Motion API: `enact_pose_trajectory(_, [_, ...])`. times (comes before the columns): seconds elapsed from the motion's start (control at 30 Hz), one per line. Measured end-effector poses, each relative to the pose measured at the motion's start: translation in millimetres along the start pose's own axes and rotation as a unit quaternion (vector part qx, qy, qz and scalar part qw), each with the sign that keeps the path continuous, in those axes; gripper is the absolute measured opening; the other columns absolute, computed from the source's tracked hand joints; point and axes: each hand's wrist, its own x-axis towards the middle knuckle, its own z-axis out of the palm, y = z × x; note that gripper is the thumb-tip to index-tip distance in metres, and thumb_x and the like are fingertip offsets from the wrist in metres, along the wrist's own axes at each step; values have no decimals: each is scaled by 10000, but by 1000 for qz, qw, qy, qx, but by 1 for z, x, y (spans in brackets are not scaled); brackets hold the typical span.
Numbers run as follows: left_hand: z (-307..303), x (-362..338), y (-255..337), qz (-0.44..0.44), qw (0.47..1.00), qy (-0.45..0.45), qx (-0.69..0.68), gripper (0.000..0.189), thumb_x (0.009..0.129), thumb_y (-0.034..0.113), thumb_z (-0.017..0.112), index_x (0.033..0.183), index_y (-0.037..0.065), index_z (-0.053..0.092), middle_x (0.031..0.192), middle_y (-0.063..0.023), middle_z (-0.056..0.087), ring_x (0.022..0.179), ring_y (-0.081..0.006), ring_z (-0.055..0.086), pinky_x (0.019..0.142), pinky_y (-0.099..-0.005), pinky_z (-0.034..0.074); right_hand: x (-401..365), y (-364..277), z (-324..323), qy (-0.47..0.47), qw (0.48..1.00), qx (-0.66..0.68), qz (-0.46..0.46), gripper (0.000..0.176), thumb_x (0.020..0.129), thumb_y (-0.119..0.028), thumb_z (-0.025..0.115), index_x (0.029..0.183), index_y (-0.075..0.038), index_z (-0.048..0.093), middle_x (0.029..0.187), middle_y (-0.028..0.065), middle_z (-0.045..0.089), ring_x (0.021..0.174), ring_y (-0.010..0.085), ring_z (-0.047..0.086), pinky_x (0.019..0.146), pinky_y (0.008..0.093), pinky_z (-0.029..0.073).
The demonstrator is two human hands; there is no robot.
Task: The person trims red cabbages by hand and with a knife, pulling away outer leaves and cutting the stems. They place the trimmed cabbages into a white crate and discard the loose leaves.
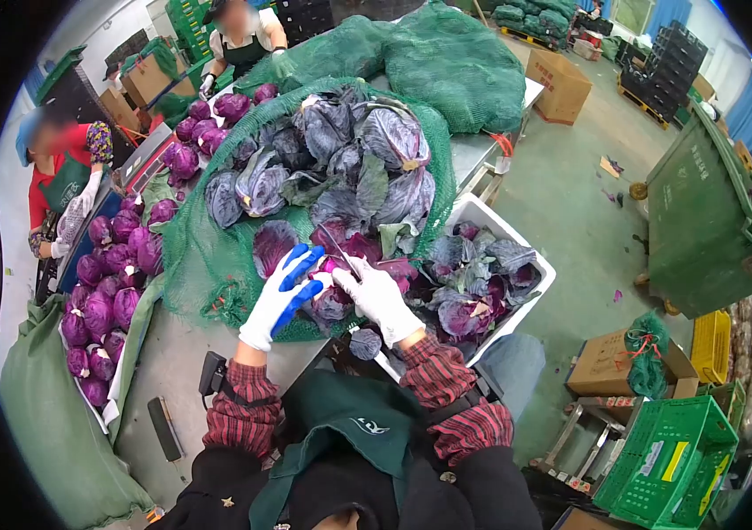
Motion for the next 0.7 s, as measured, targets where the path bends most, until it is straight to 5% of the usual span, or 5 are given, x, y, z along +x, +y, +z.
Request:
enact_pose_trajectory(0.13, [17, 3, -3, 9, 950, 81, 301, 587, 850, 224, 696, 1370, 36, 498, 1369, -97, 510, 1235, -221, 473, 1073, -364, 344, -5, 11, -4, 16, 1000, -1, -17, 461, 1017, -391, 392, 1266, -46, 569, 869, 179, 672, 801, 260, 667, 752, 388, 504])
enact_pose_trajectory(0.23, [-4, 8, 7, -70, 991, 26, -111, 592, 858, 227, 684, 1372, 12, 486, 1368, -97, 520, 1249, -190, 470, 1085, -333, 328, -11, 59, -7, 80, 984, -27, -156, 422, 1035, -331, 360, 1264, -37, 558, 815, 190, 662, 682, 333, 647, 596, 413, 498])
enact_pose_trajectory(0.27, [-15, 10, -1, -34, 994, 30, -98, 570, 857, 218, 681, 1352, -6, 505, 1348, -88, 542, 1235, -178, 485, 1084, -323, 332, -11, 75, -8, 125, 944, -196, -234, 421, 1042, -322, 326, 1300, -61, 530, 759, 194, 646, 628, 344, 634, 555, 417, 481])
enact_pose_trajectory(0.43, [-13, 26, -15, -47, 988, 28, -147, 424, 900, 203, 634, 1254, -23, 580, 1204, -83, 632, 1125, -163, 562, 1022, -304, 401, -47, 41, -24, -35, 993, -113, 17, 493, 1018, -444, 321, 1350, -120, 487, 845, 227, 653, 732, 390, 643, 688, 469, 492])
enact_pose_trajectory(0.7, [3, 34, -30, -18, 976, 128, -175, 361, 937, 242, 609, 1152, -47, 628, 1075, -97, 681, 993, -155, 627, 918, -282, 472, -46, 60, 2, 24, 989, -130, -60, 522, 1005, -455, 364, 1292, -53, 534, 957, 251, 656, 891, 406, 640, 781, 464, 495])
